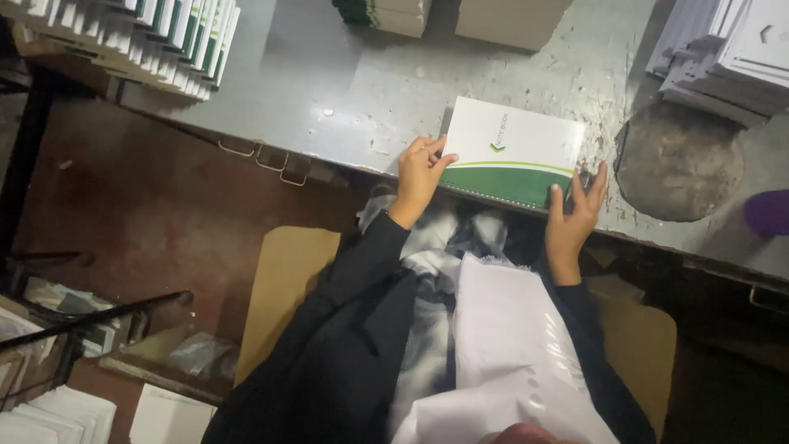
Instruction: Assembling notebooks by aligning covers with internal pages and stacking them on a workbench.
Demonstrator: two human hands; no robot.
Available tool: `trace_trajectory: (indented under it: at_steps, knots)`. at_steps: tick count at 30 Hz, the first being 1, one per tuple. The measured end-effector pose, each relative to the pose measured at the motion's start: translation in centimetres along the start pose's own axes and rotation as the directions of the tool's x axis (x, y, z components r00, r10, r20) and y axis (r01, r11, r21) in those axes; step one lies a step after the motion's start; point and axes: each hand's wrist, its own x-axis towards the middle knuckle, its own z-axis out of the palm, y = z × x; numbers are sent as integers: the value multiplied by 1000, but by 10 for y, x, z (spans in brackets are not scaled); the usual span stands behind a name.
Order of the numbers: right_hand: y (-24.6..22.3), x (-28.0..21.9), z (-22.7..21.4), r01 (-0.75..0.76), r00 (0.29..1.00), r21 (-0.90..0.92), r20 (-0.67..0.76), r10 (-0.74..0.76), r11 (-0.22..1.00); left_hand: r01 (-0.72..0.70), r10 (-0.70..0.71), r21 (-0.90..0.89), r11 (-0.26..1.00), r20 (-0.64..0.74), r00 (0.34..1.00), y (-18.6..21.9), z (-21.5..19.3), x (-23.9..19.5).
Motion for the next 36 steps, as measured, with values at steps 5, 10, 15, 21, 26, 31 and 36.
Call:
trace_trajectory:
  at_steps: [5, 10, 15, 21, 26, 31, 36]
  knots:
    - [6, -3, 3, -14, 1000, -12, 14, 14, 1000, 21, -21, -2, 1000, 13, 1000, -4, 2, -2]
    - [-3, -1, 1, -24, 999, -28, 26, 24, 999, 46, -46, -10, 999, 32, 998, -10, 6, -4]
    - [-8, 1, -1, -7, 999, -54, 37, 9, 998, 41, -40, -14, 999, 21, 999, -2, 2, -2]
    - [-4, 2, 1, 10, 999, -86, 47, -6, 996, 40, -40, 6, 999, 16, 999, 3, 0, -2]
    - [-2, 3, 0, 22, 999, -88, 44, -18, 996, 33, -33, 10, 999, 13, 999, 18, -9, -2]
    - [-9, 3, -3, 11, 999, -53, 38, -9, 999, 42, -42, 33, 999, 3, 999, 18, -9, -2]
    - [-6, 2, -4, 22, 999, -31, 28, -21, 999, 19, -19, 50, 999, 11, 1000, 15, -6, -3]
